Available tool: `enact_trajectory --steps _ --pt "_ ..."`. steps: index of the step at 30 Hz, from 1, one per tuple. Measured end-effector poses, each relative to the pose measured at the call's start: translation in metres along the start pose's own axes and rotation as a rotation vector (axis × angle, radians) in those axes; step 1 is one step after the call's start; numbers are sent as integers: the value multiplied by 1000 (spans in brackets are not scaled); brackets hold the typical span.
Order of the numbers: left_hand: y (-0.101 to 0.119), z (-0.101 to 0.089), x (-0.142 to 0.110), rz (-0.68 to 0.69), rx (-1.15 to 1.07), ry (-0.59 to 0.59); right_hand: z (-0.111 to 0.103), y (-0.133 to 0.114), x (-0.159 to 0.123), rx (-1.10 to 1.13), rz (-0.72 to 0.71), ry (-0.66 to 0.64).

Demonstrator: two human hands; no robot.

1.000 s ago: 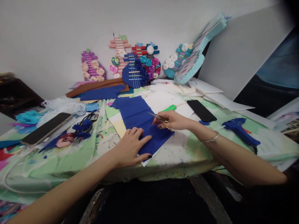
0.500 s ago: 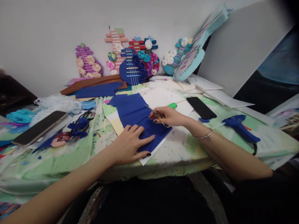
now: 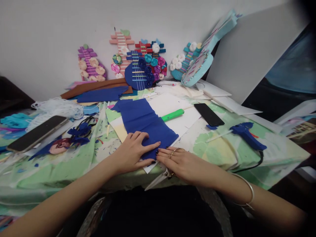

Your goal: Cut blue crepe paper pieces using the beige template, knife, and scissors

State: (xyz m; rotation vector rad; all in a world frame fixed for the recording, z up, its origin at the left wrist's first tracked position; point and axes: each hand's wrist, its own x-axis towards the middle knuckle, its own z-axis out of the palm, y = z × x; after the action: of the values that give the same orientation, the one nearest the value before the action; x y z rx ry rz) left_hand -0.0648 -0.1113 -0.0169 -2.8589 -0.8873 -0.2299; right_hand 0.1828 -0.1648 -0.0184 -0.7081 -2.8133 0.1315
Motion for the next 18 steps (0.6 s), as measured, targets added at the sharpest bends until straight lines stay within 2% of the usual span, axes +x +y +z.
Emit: enact_trajectory --steps 10,18 --pt "0 1 0 -2 -12 -8 -8 2 -8 -74 107 28" --pt "1 0 1 -9 33 -27 -16 24 -24 -58 283 0"
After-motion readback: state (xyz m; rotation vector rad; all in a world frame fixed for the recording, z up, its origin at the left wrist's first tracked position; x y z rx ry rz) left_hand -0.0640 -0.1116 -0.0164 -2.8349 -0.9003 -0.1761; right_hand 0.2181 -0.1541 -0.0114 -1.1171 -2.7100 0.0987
